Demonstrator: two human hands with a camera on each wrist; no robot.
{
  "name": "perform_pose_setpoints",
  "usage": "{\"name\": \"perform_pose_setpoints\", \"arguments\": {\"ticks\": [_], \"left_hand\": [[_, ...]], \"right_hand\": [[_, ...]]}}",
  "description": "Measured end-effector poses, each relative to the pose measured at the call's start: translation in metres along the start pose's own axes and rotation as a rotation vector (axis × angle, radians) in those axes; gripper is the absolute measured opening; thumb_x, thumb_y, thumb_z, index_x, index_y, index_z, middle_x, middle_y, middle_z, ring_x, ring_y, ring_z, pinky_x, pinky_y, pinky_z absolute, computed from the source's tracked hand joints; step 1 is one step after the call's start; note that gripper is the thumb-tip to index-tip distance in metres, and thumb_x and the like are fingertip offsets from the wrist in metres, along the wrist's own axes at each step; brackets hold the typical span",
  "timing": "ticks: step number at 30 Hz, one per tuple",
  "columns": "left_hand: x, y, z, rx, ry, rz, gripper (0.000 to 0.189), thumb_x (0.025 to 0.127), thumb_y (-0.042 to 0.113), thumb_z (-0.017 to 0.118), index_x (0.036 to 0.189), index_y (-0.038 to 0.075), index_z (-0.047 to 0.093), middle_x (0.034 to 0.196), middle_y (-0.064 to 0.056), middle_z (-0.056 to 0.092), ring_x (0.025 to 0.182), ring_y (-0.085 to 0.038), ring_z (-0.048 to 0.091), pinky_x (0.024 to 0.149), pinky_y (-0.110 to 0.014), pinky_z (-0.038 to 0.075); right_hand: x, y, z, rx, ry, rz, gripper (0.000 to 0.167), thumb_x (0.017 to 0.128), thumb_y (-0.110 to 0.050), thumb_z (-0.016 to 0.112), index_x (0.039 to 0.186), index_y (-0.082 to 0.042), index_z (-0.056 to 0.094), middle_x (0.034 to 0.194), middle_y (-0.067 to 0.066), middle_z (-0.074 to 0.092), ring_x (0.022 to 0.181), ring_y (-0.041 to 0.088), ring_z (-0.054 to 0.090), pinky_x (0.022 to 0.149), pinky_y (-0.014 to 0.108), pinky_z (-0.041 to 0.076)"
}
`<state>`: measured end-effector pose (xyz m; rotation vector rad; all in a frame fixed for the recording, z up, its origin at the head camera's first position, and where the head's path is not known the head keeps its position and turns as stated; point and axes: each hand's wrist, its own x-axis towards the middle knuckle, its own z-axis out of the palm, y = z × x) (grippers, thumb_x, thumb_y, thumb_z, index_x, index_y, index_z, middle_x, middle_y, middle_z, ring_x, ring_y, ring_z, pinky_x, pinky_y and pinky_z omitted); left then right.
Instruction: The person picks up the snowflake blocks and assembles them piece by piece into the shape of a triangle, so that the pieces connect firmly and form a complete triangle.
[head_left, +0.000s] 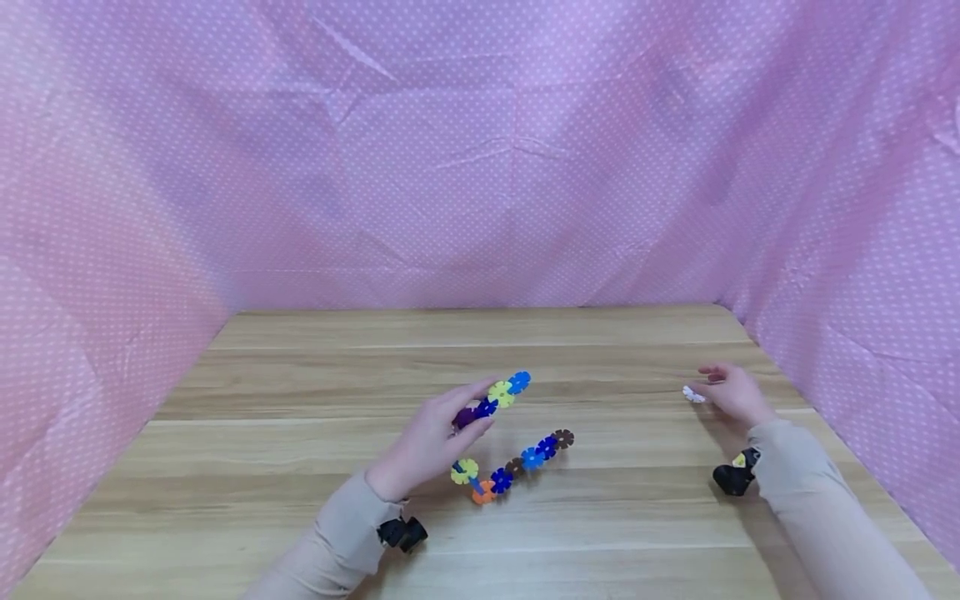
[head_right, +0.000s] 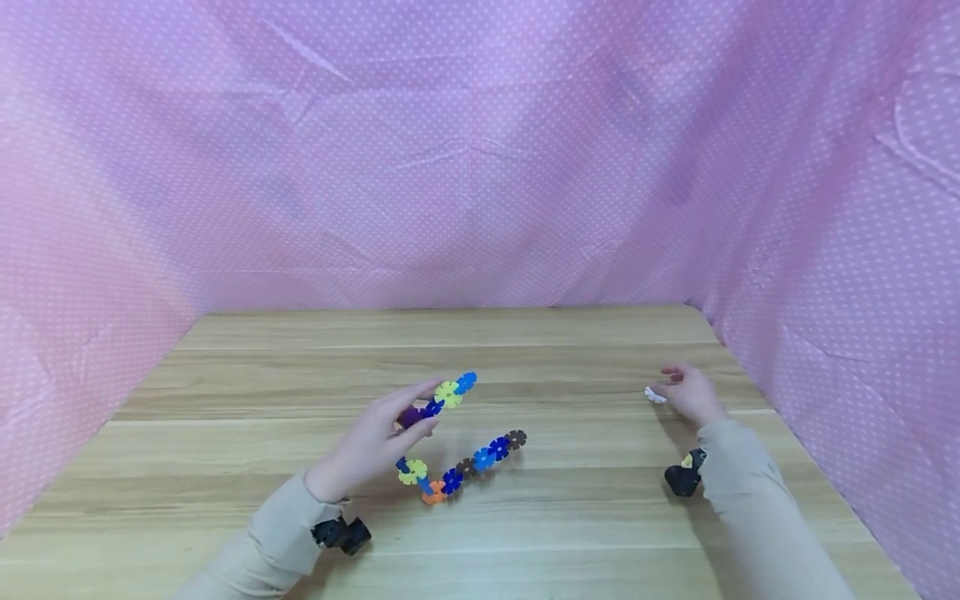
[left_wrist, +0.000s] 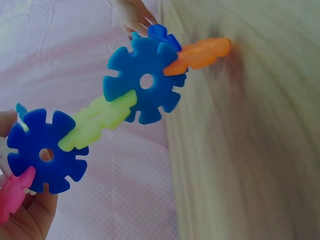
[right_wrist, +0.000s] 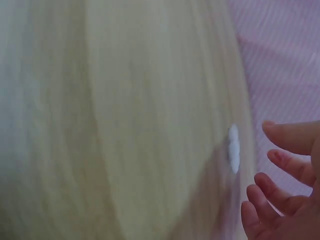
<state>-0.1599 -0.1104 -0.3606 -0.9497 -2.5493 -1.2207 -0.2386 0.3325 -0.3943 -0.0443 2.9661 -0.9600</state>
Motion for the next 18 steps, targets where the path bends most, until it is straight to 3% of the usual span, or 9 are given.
{"name": "perform_pose_setpoints", "arguments": {"ticks": [4,7,10,14,18], "left_hand": [[-0.002,-0.003,0.005,-0.041,0.038,-0.069,0.047,0.094,0.016,0.059,0.140,0.015,0.045,0.119,-0.006,0.063,0.063,-0.003,0.050,0.053,-0.020,0.047],[-0.002,-0.005,0.008,-0.079,0.095,-0.146,0.048,0.094,0.015,0.059,0.140,0.015,0.045,0.119,-0.009,0.062,0.071,-0.005,0.054,0.059,-0.020,0.050],[-0.003,-0.006,0.011,-0.119,0.148,-0.215,0.048,0.093,0.014,0.060,0.140,0.016,0.045,0.118,-0.008,0.062,0.078,-0.008,0.058,0.063,-0.021,0.052],[-0.002,-0.010,0.015,-0.164,0.176,-0.257,0.048,0.094,0.012,0.058,0.140,0.017,0.045,0.115,-0.008,0.063,0.079,-0.011,0.062,0.063,-0.022,0.052],[-0.003,-0.014,0.017,-0.235,0.185,-0.308,0.048,0.096,0.013,0.056,0.141,0.019,0.043,0.117,-0.011,0.060,0.083,-0.014,0.064,0.065,-0.022,0.053]], "right_hand": [[0.004,0.012,0.001,-0.040,-0.010,-0.009,0.051,0.087,-0.018,0.065,0.118,0.018,0.049,0.113,0.040,0.054,0.098,0.047,0.057,0.074,0.037,0.051],[0.007,0.014,0.003,-0.054,-0.022,-0.018,0.048,0.086,-0.017,0.066,0.116,0.017,0.051,0.111,0.037,0.057,0.093,0.042,0.060,0.068,0.028,0.049],[0.011,0.013,0.005,-0.074,-0.032,-0.043,0.042,0.085,-0.013,0.066,0.112,0.017,0.054,0.105,0.034,0.061,0.086,0.035,0.062,0.067,0.028,0.048],[0.014,0.009,0.007,-0.075,-0.051,-0.051,0.038,0.082,-0.008,0.067,0.108,0.017,0.056,0.094,0.029,0.064,0.076,0.021,0.061,0.064,0.028,0.047],[0.015,0.005,0.011,-0.031,-0.103,-0.022,0.039,0.081,-0.007,0.068,0.109,0.017,0.055,0.092,0.028,0.064,0.078,0.021,0.060,0.064,0.027,0.047]]}}
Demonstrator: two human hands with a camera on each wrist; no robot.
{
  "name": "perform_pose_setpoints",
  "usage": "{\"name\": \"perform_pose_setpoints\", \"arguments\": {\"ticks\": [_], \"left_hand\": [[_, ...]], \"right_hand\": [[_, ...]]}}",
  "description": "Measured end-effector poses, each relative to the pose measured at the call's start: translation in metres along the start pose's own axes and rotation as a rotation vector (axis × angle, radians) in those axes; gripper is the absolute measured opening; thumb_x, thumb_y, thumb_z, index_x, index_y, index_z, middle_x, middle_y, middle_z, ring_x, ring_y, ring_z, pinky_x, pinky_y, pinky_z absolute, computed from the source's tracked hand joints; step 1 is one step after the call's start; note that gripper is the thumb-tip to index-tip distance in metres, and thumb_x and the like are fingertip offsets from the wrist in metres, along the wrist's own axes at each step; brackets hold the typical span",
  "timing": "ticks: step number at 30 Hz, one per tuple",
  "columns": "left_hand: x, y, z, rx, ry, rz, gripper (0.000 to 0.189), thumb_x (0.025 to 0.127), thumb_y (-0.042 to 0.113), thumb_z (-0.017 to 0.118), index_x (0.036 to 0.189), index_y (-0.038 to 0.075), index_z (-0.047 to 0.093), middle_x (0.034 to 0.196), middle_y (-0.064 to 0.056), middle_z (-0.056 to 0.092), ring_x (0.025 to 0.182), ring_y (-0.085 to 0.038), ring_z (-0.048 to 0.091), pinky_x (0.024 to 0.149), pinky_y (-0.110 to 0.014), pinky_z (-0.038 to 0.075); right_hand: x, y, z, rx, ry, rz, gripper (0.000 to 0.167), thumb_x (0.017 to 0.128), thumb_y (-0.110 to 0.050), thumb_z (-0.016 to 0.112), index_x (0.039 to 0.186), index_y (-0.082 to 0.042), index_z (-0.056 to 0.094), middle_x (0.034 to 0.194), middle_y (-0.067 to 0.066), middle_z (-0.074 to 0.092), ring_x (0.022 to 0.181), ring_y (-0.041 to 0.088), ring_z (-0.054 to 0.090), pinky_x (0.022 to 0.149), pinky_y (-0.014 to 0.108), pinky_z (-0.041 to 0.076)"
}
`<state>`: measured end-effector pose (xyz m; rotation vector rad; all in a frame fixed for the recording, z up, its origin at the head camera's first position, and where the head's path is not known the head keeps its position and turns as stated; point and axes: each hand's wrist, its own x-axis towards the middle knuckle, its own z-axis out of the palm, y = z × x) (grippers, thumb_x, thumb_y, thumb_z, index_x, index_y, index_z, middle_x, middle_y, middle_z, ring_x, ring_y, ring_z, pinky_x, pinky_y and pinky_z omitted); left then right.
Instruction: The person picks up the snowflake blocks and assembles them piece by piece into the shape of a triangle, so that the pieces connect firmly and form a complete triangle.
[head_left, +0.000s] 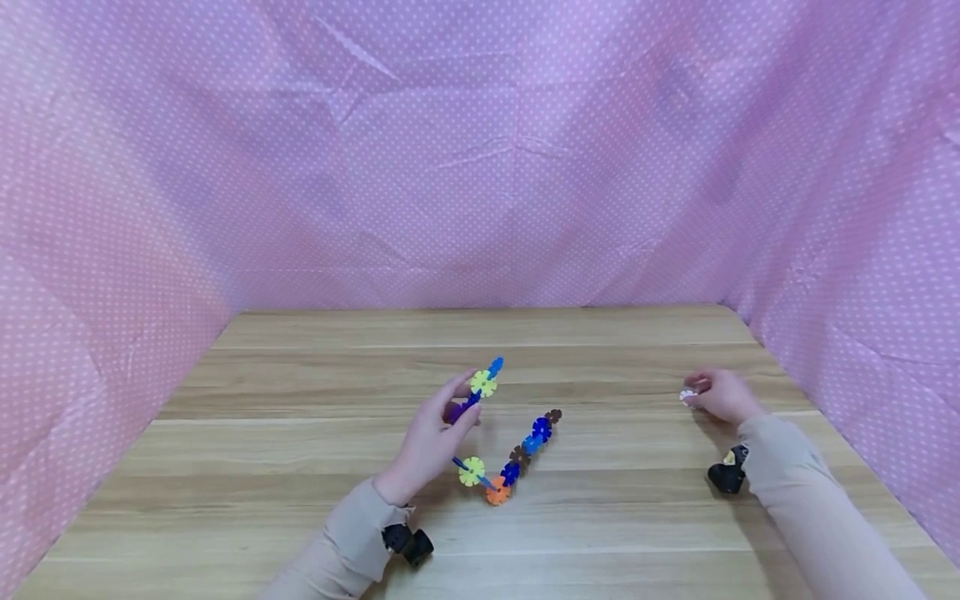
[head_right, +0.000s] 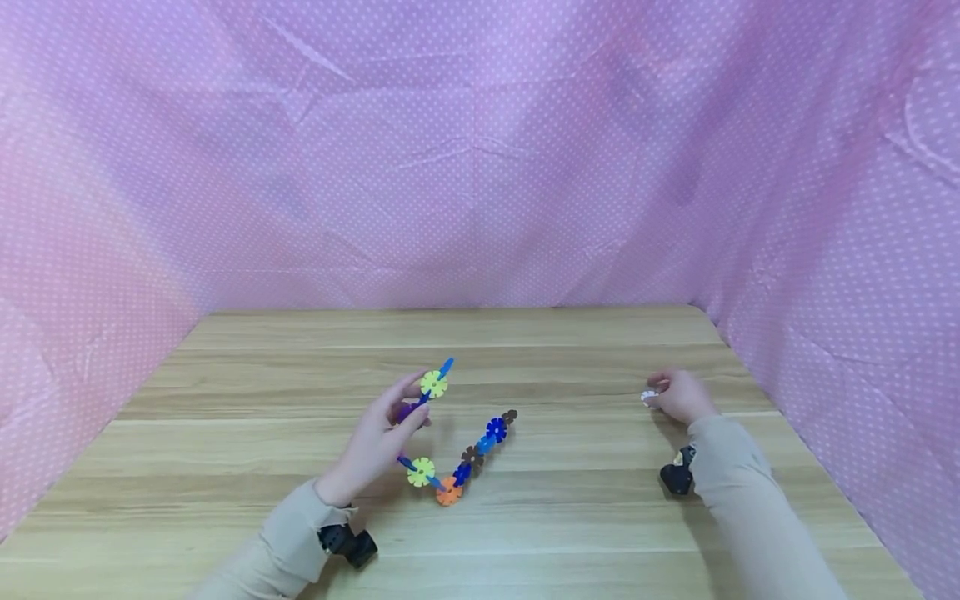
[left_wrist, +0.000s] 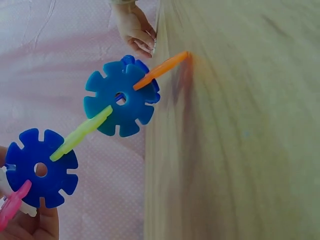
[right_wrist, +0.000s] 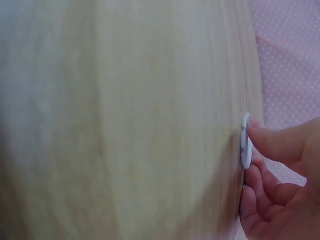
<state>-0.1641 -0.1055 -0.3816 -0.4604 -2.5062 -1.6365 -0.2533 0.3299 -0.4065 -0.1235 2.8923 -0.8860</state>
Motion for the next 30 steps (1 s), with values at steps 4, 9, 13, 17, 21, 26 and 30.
{"name": "perform_pose_setpoints", "arguments": {"ticks": [4,9,13,17,21,26,30], "left_hand": [[0.001,-0.004,0.001,-0.072,0.008,-0.068,0.048,0.097,0.016,0.054,0.143,0.021,0.040,0.120,-0.010,0.057,0.087,-0.021,0.065,0.069,-0.024,0.053],[0.002,-0.010,0.003,-0.108,0.014,-0.083,0.051,0.098,0.018,0.052,0.145,0.023,0.035,0.120,-0.013,0.054,0.091,-0.032,0.064,0.065,-0.026,0.051],[0.003,-0.013,0.006,-0.099,0.005,-0.097,0.050,0.100,0.020,0.049,0.146,0.026,0.031,0.120,-0.013,0.052,0.093,-0.031,0.064,0.069,-0.029,0.051],[0.004,-0.013,0.011,-0.132,-0.005,-0.096,0.049,0.100,0.018,0.047,0.147,0.020,0.030,0.117,-0.015,0.051,0.094,-0.031,0.064,0.077,-0.031,0.052],[0.007,-0.013,0.018,-0.182,-0.020,-0.113,0.047,0.100,0.015,0.048,0.144,0.010,0.032,0.112,-0.018,0.052,0.094,-0.032,0.064,0.079,-0.026,0.050],[0.007,-0.012,0.026,-0.222,-0.048,-0.176,0.049,0.100,0.017,0.047,0.145,0.010,0.030,0.108,-0.019,0.057,0.094,-0.028,0.062,0.083,-0.031,0.048],[0.005,-0.014,0.029,-0.257,-0.067,-0.238,0.057,0.098,0.018,0.050,0.148,0.009,0.023,0.104,-0.017,0.061,0.093,-0.023,0.062,0.083,-0.031,0.048]], "right_hand": [[0.000,-0.003,0.002,0.034,-0.042,0.010,0.035,0.082,-0.007,0.068,0.105,0.017,0.056,0.087,0.021,0.064,0.076,0.020,0.058,0.062,0.025,0.046],[-0.007,-0.019,0.015,0.142,-0.024,-0.003,0.024,0.085,-0.014,0.068,0.088,0.009,0.061,0.073,0.000,0.058,0.066,0.009,0.048,0.057,0.022,0.042],[-0.012,-0.047,0.038,0.514,-0.072,-0.010,0.014,0.091,-0.017,0.062,0.084,-0.005,0.061,0.074,-0.010,0.055,0.068,0.003,0.050,0.062,0.019,0.045],[-0.013,-0.081,0.066,0.917,-0.179,0.005,0.006,0.093,-0.016,0.058,0.087,-0.014,0.059,0.081,-0.010,0.057,0.074,0.003,0.054,0.071,0.018,0.050],[-0.009,-0.109,0.088,0.954,-0.252,-0.042,0.017,0.095,-0.020,0.055,0.101,-0.004,0.058,0.090,-0.004,0.059,0.077,0.007,0.055,0.074,0.020,0.050],[-0.002,-0.123,0.105,0.892,-0.303,-0.103,0.020,0.098,-0.017,0.049,0.097,0.001,0.055,0.090,0.000,0.060,0.076,0.008,0.055,0.072,0.022,0.050],[0.001,-0.129,0.110,0.934,-0.297,-0.097,0.013,0.097,-0.015,0.050,0.088,-0.007,0.053,0.082,-0.003,0.055,0.071,0.006,0.050,0.066,0.018,0.046]]}}
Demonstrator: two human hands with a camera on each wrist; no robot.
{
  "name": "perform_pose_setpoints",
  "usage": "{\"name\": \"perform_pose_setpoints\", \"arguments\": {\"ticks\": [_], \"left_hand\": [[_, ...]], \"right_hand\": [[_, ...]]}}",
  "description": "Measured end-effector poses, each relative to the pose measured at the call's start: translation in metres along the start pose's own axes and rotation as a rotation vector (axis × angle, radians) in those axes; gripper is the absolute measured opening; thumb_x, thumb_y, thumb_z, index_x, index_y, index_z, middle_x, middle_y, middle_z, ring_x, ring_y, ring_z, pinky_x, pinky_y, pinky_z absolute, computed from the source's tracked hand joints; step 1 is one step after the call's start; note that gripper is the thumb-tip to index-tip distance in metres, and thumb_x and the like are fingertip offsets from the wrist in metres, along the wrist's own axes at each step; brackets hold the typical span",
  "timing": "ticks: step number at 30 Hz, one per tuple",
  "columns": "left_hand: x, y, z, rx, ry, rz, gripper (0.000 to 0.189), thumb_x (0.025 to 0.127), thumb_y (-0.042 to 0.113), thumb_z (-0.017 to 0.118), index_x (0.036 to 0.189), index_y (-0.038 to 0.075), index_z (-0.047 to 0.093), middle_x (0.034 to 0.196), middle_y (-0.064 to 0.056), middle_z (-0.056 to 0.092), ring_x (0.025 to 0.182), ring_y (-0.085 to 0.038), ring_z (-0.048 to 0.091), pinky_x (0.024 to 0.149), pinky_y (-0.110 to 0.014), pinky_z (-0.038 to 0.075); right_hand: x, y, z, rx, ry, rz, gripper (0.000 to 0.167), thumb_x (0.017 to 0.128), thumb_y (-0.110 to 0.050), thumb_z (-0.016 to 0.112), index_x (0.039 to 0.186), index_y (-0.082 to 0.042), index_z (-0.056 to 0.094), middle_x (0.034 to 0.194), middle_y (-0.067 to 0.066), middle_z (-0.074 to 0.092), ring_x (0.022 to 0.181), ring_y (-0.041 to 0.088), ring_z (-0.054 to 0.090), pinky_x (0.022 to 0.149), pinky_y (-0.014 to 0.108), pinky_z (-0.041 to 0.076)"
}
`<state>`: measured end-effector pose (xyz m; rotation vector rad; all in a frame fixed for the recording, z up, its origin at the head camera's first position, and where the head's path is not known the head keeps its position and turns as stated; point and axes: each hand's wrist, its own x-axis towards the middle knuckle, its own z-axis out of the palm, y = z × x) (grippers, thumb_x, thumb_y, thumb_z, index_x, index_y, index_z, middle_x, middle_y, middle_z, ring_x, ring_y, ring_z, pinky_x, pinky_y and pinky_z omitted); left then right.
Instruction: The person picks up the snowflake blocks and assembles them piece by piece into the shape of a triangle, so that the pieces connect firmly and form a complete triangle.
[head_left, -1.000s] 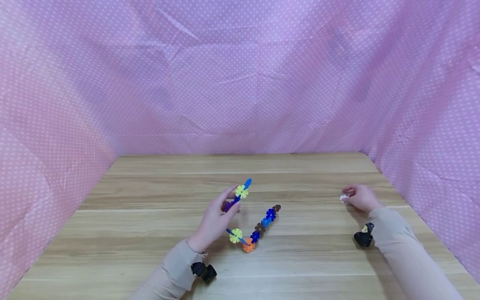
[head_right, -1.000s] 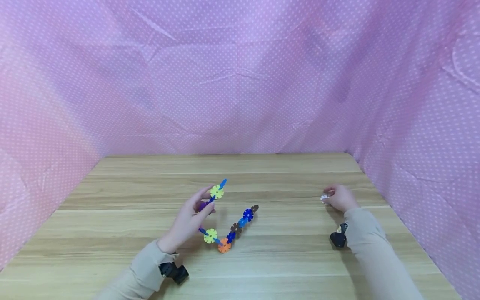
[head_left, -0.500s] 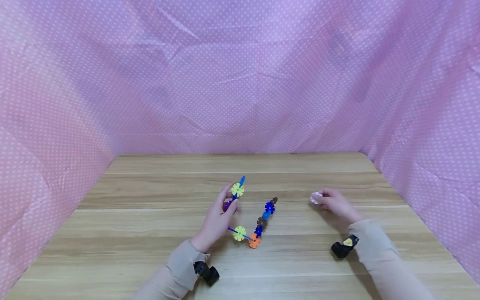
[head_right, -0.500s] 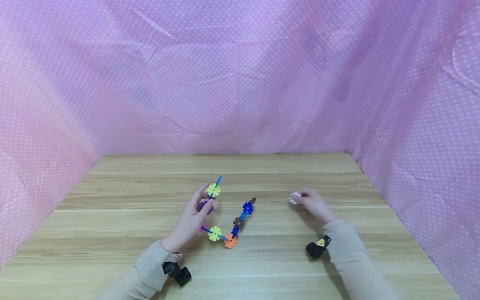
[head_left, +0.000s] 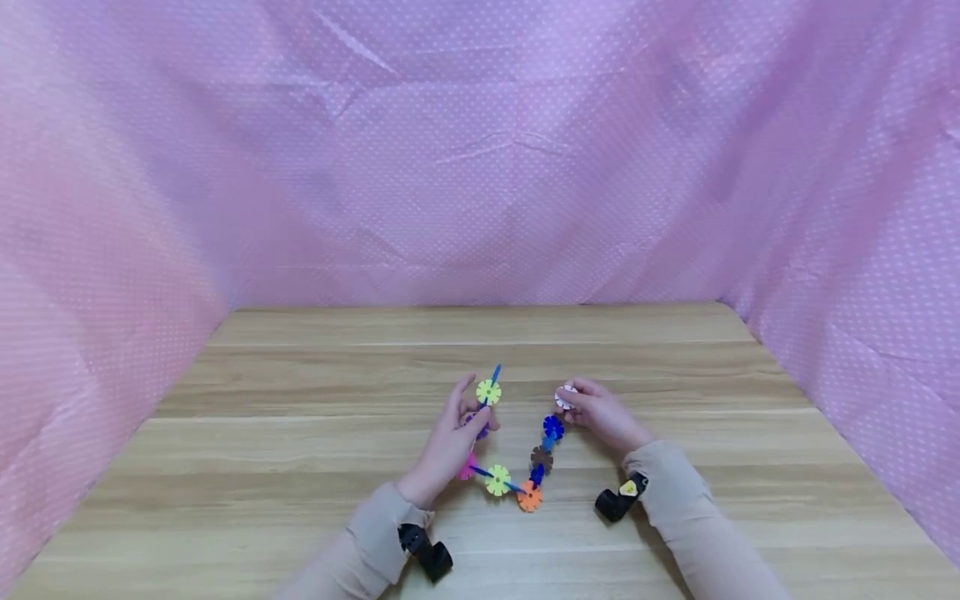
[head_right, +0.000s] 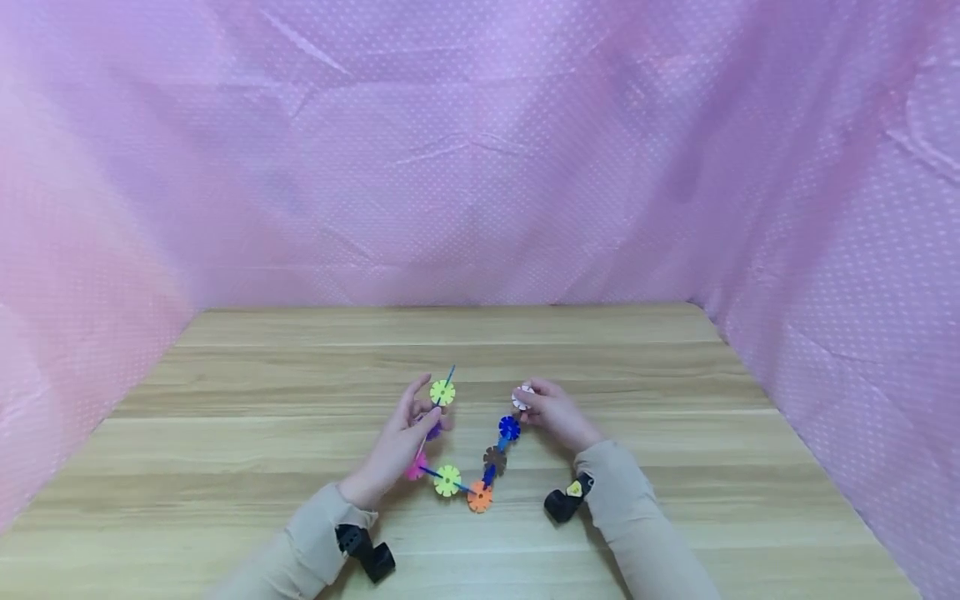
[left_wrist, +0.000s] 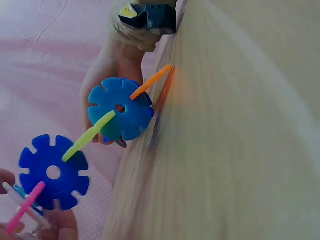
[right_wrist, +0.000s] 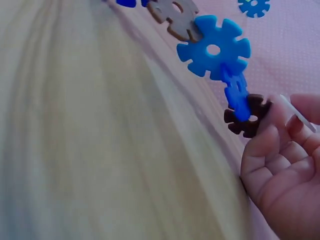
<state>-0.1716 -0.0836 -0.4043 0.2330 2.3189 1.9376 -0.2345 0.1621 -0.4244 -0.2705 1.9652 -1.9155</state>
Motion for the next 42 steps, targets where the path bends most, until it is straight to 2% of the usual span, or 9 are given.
{"name": "perform_pose_setpoints", "arguments": {"ticks": [4,8,12,18,23,27,32,37,42], "left_hand": [[-0.001,-0.002,0.002,0.036,-0.102,-0.058,0.062,0.095,0.020,0.056,0.147,0.008,0.026,0.103,-0.016,0.062,0.088,-0.019,0.061,0.074,-0.028,0.049],[-0.003,-0.001,0.005,0.062,-0.184,-0.080,0.058,0.095,0.025,0.056,0.145,0.008,0.032,0.108,-0.015,0.062,0.093,-0.020,0.062,0.079,-0.029,0.051],[-0.004,0.003,0.009,0.034,-0.154,-0.039,0.051,0.098,0.026,0.052,0.142,0.006,0.038,0.110,-0.017,0.065,0.096,-0.024,0.065,0.079,-0.028,0.053],[-0.005,0.007,0.011,0.139,-0.091,0.055,0.041,0.098,0.025,0.051,0.135,0.007,0.051,0.098,-0.011,0.063,0.072,-0.013,0.051,0.063,-0.021,0.043],[-0.004,0.007,0.010,0.159,-0.093,0.066,0.040,0.098,0.025,0.052,0.133,0.006,0.053,0.093,-0.009,0.059,0.069,-0.010,0.047,0.061,-0.020,0.042],[-0.003,0.007,0.009,0.166,-0.098,0.054,0.040,0.098,0.026,0.051,0.133,0.006,0.053,0.087,-0.011,0.059,0.056,-0.007,0.041,0.055,-0.022,0.039],[-0.003,0.008,0.009,0.150,-0.101,0.043,0.040,0.098,0.025,0.051,0.135,0.008,0.052,0.074,-0.006,0.051,0.047,-0.005,0.034,0.049,-0.022,0.036],[-0.003,0.007,0.009,0.126,-0.115,0.026,0.040,0.098,0.024,0.052,0.134,0.008,0.053,0.063,0.001,0.039,0.043,-0.006,0.029,0.041,-0.020,0.029],[0.000,0.004,0.008,0.138,-0.132,0.027,0.039,0.098,0.024,0.052,0.132,0.005,0.054,0.056,0.003,0.035,0.044,-0.008,0.028,0.041,-0.019,0.026]], "right_hand": [[0.002,-0.006,0.008,0.008,0.055,0.003,0.013,0.096,-0.017,0.053,0.087,-0.008,0.055,0.075,-0.007,0.051,0.066,0.005,0.046,0.061,0.017,0.041],[-0.001,-0.019,0.018,-0.140,0.092,-0.013,0.028,0.095,-0.022,0.056,0.105,0.004,0.059,0.075,-0.003,0.055,0.064,0.005,0.047,0.060,0.018,0.042],[-0.003,-0.033,0.031,-0.314,0.109,-0.069,0.038,0.096,-0.024,0.055,0.118,0.006,0.060,0.073,0.001,0.056,0.061,0.007,0.047,0.057,0.020,0.041],[-0.012,-0.047,0.050,-0.402,0.078,-0.146,0.034,0.100,-0.017,0.045,0.124,0.004,0.057,0.075,0.007,0.053,0.065,0.012,0.046,0.055,0.018,0.039],[-0.016,-0.051,0.058,-0.430,0.079,-0.179,0.032,0.099,-0.013,0.048,0.126,0.002,0.056,0.093,0.019,0.063,0.078,0.017,0.055,0.066,0.018,0.047],[-0.016,-0.051,0.062,-0.425,0.108,-0.181,0.031,0.097,-0.010,0.052,0.125,0.002,0.053,0.085,0.016,0.064,0.068,0.010,0.053,0.058,0.018,0.042],[-0.017,-0.052,0.065,-0.382,0.153,-0.151,0.019,0.095,-0.010,0.055,0.110,0.001,0.051,0.073,0.009,0.061,0.060,0.009,0.049,0.051,0.019,0.036],[-0.016,-0.049,0.065,-0.369,0.153,-0.154,0.016,0.096,-0.012,0.055,0.106,0.000,0.051,0.068,0.007,0.056,0.057,0.010,0.045,0.050,0.019,0.033],[-0.012,-0.044,0.064,-0.368,0.165,-0.151,0.017,0.096,-0.013,0.055,0.107,-0.001,0.053,0.067,0.005,0.054,0.054,0.009,0.042,0.048,0.019,0.031]]}}
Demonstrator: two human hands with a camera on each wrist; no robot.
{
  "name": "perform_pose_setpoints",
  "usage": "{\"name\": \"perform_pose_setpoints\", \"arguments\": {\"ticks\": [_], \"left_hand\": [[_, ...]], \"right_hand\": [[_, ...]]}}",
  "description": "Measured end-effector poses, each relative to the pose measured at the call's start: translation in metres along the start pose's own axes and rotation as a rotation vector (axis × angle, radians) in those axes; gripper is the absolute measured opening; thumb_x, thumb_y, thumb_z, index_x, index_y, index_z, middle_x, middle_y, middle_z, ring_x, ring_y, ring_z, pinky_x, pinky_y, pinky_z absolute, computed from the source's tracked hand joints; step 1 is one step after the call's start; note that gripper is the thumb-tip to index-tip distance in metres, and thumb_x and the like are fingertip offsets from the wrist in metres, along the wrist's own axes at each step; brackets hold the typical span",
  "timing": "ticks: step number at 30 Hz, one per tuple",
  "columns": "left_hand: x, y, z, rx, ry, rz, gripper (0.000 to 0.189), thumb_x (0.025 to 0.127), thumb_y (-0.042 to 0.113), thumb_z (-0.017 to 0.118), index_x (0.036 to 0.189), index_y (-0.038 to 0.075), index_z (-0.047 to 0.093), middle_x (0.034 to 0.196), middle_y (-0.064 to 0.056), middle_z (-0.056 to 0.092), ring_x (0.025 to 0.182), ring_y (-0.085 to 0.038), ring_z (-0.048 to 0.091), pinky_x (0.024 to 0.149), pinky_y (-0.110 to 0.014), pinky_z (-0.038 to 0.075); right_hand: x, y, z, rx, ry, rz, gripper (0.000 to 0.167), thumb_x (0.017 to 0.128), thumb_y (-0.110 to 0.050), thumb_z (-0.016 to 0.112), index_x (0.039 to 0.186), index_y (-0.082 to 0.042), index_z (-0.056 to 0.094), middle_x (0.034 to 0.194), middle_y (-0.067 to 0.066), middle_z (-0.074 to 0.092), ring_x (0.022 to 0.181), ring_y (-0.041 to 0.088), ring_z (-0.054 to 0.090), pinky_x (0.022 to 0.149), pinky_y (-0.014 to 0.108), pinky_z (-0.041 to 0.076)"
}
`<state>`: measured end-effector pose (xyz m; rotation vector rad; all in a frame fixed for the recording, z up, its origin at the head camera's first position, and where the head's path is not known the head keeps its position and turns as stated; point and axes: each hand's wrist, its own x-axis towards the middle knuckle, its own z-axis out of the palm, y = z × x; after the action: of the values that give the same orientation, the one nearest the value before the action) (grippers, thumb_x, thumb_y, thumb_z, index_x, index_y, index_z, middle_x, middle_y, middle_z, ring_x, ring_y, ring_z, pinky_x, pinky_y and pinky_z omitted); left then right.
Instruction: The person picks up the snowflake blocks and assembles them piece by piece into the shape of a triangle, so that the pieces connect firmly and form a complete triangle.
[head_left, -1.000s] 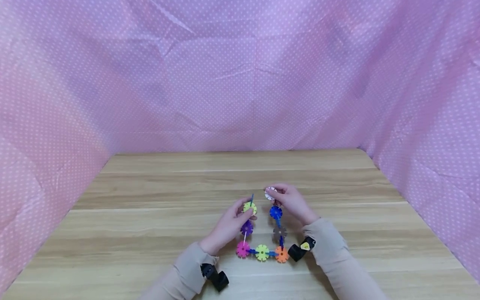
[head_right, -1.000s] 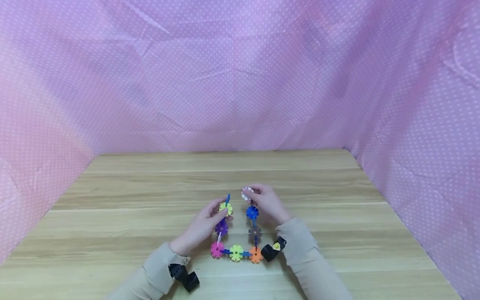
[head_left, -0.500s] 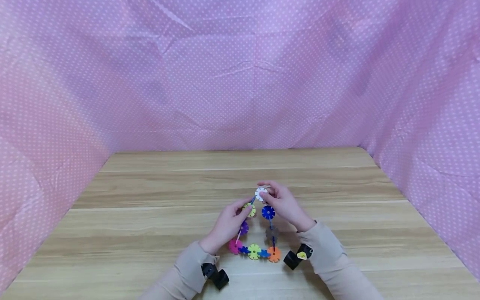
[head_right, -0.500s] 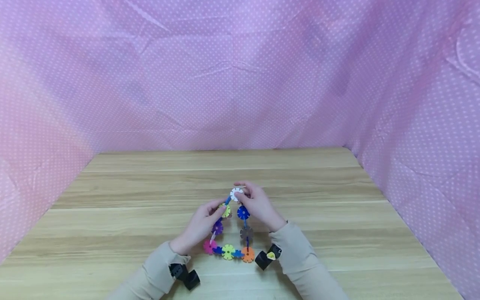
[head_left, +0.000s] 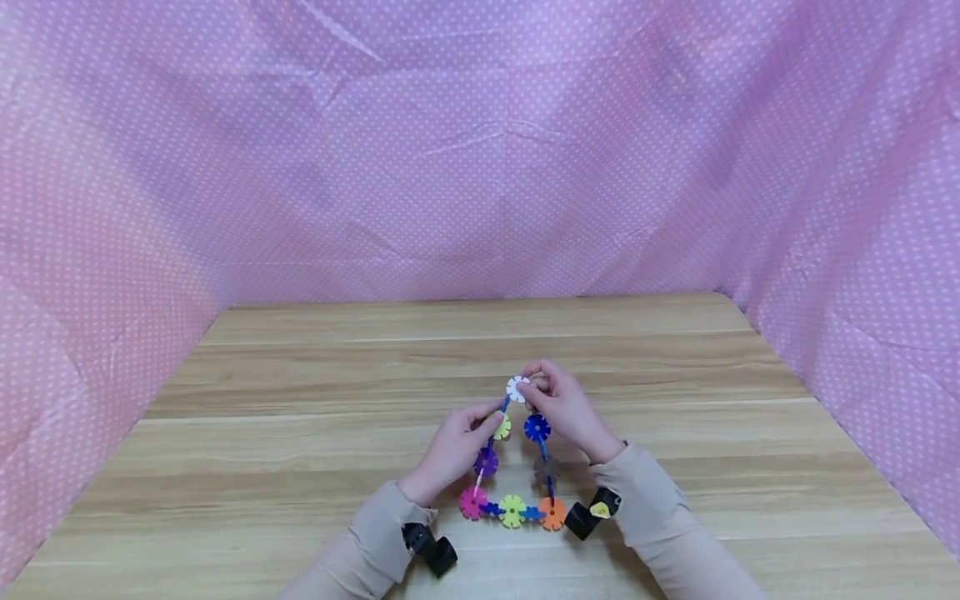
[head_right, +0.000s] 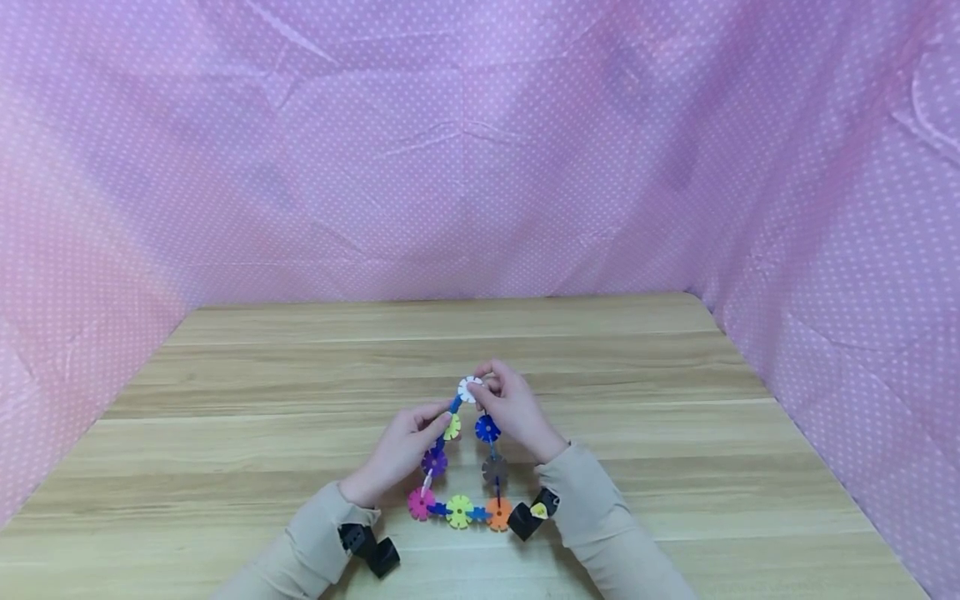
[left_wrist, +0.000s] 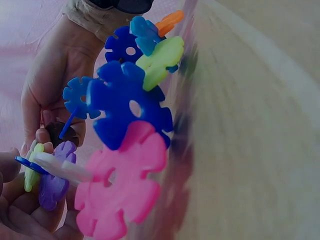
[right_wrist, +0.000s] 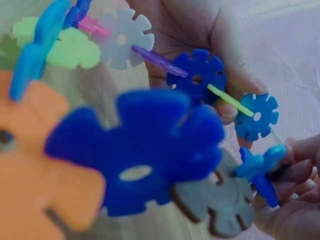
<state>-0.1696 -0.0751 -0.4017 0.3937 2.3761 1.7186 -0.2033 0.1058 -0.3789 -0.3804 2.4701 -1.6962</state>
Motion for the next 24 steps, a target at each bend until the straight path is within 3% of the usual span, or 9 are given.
{"name": "perform_pose_setpoints", "arguments": {"ticks": [6,14,24], "left_hand": [[0.0025,-0.0040,-0.0005,0.019,-0.009,0.017,0.040,0.098,0.025,0.051,0.130,0.002,0.055,0.054,0.004,0.034,0.045,-0.007,0.028,0.042,-0.020,0.026],[0.0036,-0.0035,-0.0011,-0.011,-0.021,0.001,0.039,0.099,0.023,0.051,0.128,-0.002,0.056,0.058,0.002,0.038,0.050,-0.008,0.032,0.047,-0.020,0.031],[0.0053,-0.0030,-0.0024,-0.007,-0.034,-0.011,0.037,0.100,0.017,0.048,0.129,-0.004,0.054,0.058,0.001,0.036,0.050,-0.009,0.031,0.050,-0.020,0.031]], "right_hand": [[0.0011,0.0024,0.0008,-0.006,0.016,-0.008,0.019,0.097,-0.015,0.054,0.109,-0.001,0.056,0.069,0.014,0.056,0.052,0.010,0.041,0.047,0.020,0.031],[0.0016,0.0031,0.0013,-0.057,0.034,-0.047,0.018,0.095,-0.015,0.056,0.108,-0.002,0.060,0.063,0.000,0.052,0.051,0.007,0.041,0.046,0.019,0.032],[0.0029,0.0045,0.0016,-0.065,0.018,-0.074,0.015,0.095,-0.011,0.057,0.106,-0.002,0.061,0.061,0.006,0.053,0.049,0.006,0.041,0.045,0.017,0.031]]}}
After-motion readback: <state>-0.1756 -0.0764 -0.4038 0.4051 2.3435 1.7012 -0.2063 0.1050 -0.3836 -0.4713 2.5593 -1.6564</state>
